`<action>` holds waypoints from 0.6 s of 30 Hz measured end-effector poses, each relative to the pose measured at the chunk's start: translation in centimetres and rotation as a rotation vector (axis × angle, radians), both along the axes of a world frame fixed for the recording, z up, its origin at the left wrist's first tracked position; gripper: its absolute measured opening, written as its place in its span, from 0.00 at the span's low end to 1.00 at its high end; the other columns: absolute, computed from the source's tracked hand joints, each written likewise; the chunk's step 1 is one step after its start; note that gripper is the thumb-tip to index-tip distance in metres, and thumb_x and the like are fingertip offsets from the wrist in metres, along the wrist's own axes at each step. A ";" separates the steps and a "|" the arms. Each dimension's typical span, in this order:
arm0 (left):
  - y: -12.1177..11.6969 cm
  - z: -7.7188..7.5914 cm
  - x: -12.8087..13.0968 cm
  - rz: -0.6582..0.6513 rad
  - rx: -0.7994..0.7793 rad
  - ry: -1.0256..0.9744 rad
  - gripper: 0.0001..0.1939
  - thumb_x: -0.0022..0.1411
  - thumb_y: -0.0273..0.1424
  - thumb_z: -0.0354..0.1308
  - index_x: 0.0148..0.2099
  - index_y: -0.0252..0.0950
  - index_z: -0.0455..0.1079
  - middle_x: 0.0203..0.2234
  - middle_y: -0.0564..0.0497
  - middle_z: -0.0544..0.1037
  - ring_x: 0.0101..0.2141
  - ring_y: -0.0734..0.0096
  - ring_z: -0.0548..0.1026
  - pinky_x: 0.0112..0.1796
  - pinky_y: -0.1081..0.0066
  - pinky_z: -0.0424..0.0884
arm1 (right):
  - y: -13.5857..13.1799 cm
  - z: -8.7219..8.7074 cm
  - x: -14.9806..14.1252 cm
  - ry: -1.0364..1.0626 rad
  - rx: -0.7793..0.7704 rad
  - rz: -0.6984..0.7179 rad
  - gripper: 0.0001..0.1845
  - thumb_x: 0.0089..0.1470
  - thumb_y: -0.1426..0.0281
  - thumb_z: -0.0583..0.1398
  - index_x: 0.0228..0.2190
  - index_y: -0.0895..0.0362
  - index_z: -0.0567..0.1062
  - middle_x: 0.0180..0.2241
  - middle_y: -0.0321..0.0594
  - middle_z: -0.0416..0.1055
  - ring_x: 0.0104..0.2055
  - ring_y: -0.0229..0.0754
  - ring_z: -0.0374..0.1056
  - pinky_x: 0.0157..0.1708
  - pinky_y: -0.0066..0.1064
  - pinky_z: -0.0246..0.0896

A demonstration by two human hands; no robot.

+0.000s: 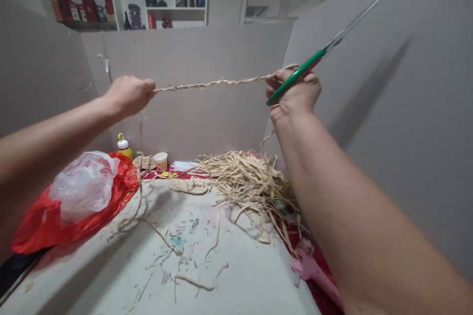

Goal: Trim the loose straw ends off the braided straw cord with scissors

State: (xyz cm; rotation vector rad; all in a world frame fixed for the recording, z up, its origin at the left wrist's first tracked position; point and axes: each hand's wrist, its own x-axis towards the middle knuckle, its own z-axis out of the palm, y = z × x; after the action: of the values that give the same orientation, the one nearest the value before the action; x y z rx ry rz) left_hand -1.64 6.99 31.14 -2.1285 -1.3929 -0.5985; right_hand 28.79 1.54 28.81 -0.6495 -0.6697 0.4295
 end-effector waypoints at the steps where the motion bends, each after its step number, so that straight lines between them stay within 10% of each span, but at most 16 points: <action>1: -0.2 0.8 -0.7 0.065 0.046 0.087 0.20 0.65 0.34 0.41 0.48 0.29 0.69 0.37 0.42 0.72 0.48 0.46 0.70 0.44 0.54 0.59 | 0.5 -0.7 -0.4 0.010 -0.013 0.014 0.13 0.42 0.81 0.57 0.19 0.53 0.60 0.17 0.28 0.62 0.25 0.32 0.67 0.14 0.19 0.50; 5: -1.1 -0.6 -3.4 0.212 -0.039 0.284 0.19 0.63 0.30 0.42 0.45 0.28 0.71 0.34 0.37 0.75 0.44 0.47 0.72 0.40 0.57 0.62 | 2.7 -4.9 -3.2 0.039 -0.062 0.082 0.13 0.36 0.78 0.61 0.24 0.54 0.61 0.18 0.25 0.62 0.22 0.32 0.67 0.13 0.19 0.53; 10: -1.9 -9.3 -7.0 0.223 -0.427 0.349 0.16 0.48 0.35 0.61 0.40 0.35 0.76 0.27 0.42 0.78 0.32 0.55 0.76 0.32 0.67 0.66 | 4.4 -13.4 -7.5 -0.003 -0.172 0.236 0.20 0.29 0.71 0.67 0.27 0.55 0.64 0.21 0.27 0.67 0.20 0.33 0.67 0.13 0.20 0.56; 14: -4.3 -15.7 -8.1 0.026 -0.547 0.231 0.39 0.43 0.39 0.64 0.60 0.38 0.64 0.47 0.39 0.75 0.44 0.54 0.74 0.39 0.67 0.68 | 4.5 -19.4 -9.9 -0.051 -0.271 0.350 0.23 0.27 0.66 0.69 0.28 0.56 0.67 0.21 0.28 0.67 0.18 0.33 0.65 0.12 0.21 0.57; 18: -7.3 -19.3 -5.8 -0.287 -0.525 -0.144 0.28 0.57 0.38 0.55 0.59 0.35 0.64 0.54 0.39 0.70 0.53 0.54 0.67 0.53 0.59 0.60 | 3.8 -21.9 -11.0 -0.101 -0.321 0.417 0.25 0.28 0.65 0.70 0.30 0.56 0.67 0.22 0.27 0.66 0.20 0.32 0.65 0.13 0.21 0.59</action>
State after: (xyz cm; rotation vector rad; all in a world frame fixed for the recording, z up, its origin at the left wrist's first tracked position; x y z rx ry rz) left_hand -7.44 -0.30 11.86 -2.7843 -1.4499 -0.5433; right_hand 17.83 5.38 6.91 -0.8406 -0.8442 0.9084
